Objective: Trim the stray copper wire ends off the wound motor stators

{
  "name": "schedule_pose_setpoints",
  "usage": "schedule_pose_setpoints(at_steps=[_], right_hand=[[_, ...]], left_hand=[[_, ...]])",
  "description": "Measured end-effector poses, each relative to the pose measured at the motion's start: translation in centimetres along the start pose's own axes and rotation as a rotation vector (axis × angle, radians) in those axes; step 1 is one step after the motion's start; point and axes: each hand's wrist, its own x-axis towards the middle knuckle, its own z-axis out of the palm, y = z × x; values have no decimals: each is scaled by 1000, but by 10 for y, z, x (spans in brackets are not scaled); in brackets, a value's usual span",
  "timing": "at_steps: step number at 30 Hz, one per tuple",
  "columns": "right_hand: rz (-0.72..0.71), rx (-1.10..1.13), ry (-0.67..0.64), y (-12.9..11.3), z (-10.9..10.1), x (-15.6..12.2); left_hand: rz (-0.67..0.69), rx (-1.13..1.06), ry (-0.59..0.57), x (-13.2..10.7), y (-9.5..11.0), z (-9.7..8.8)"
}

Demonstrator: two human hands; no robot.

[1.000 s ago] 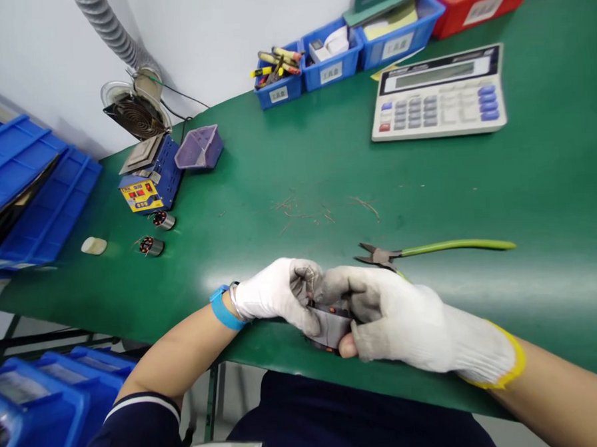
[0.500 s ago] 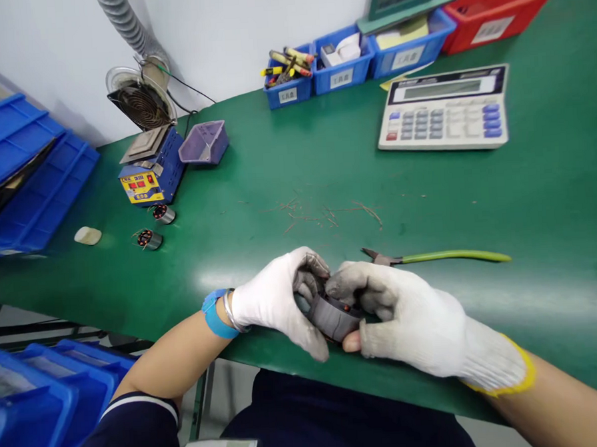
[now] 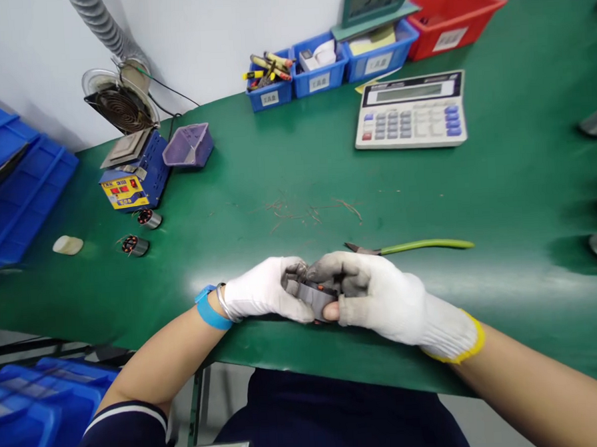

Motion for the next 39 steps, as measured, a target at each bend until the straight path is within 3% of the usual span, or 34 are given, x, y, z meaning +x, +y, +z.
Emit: schedule_pose_setpoints(at_steps=[11, 19, 26, 30, 34, 39], right_hand=[[23, 105, -40, -10, 4, -2], [37, 135, 50, -9, 3, 2], [-28, 242, 70, -5, 5, 7], [-99, 255, -10, -2, 7, 5], [-104, 162, 50, 3, 6, 7], [-114, 109, 176, 6, 1, 10]], left_hand=[[-1, -93, -51, 3, -6, 1], [70, -73, -43, -3, -3, 0], [333, 68, 132, -2, -2, 13], [291, -132, 168, 2, -10, 21], [292, -141, 236, 2, -17, 29], [569, -23, 426, -6, -16, 31]])
